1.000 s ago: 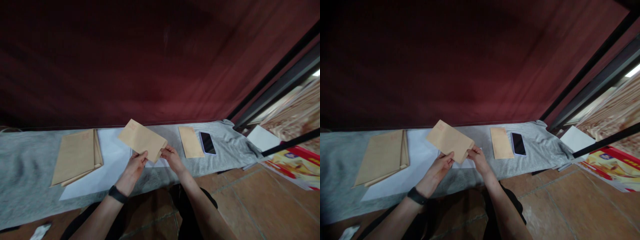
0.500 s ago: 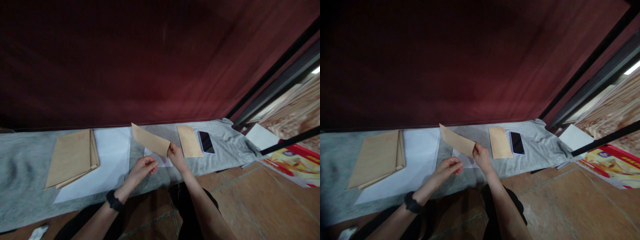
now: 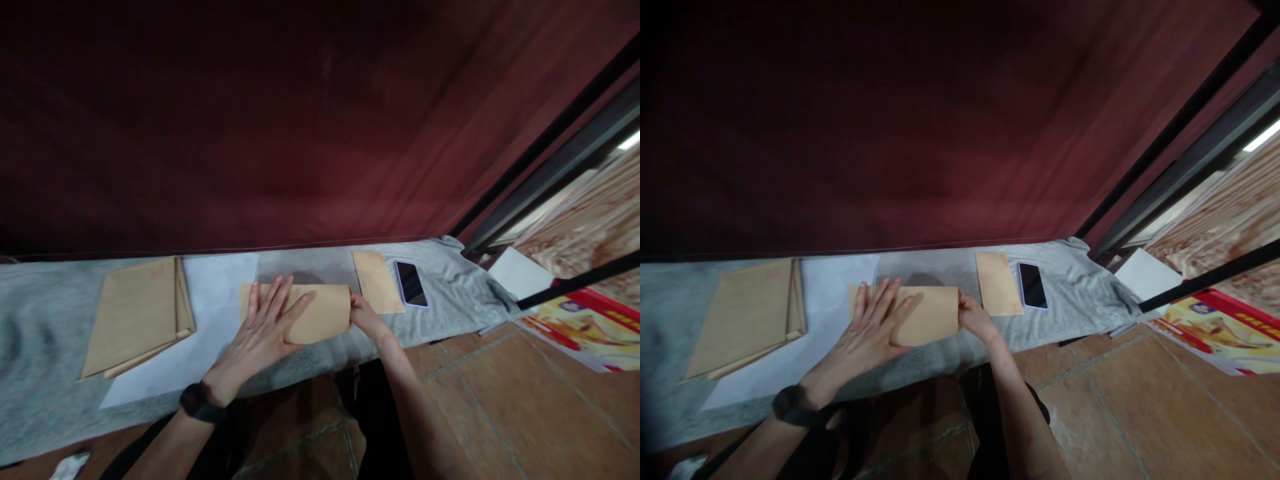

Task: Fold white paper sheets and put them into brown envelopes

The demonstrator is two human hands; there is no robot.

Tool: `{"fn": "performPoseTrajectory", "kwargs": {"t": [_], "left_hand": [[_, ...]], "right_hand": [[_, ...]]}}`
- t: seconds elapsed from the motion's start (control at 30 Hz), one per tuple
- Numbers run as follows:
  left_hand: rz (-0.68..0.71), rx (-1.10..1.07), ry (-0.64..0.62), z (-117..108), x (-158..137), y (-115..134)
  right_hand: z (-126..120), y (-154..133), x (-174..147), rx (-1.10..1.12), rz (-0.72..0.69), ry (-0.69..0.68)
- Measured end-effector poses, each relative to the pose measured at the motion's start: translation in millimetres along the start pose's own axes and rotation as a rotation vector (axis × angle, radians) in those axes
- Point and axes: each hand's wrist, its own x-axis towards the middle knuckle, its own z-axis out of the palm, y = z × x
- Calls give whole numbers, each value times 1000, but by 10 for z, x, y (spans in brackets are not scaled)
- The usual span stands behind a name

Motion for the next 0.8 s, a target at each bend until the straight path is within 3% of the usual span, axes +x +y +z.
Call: {"fn": "performPoseTrajectory", "kwargs": {"t": [0.17, 0.43, 0.53, 0.63, 0.73, 0.8], "left_hand": [[-34, 21, -48, 4, 13, 76], [-94, 16, -68, -15, 67, 94], [-107, 0, -80, 15, 61, 78], [-151, -15, -87, 85, 43, 20], [-192, -81, -90, 171, 27, -49], [-187, -127, -101, 219, 19, -72]], "right_hand": [[8, 60, 9, 50, -4, -22], [22, 162, 88, -46, -22, 84], [-7, 213, 103, -128, -21, 166], [-62, 161, 81, -202, -106, 344], [-128, 23, 14, -94, -176, 493], [-156, -51, -50, 51, -111, 417]]}}
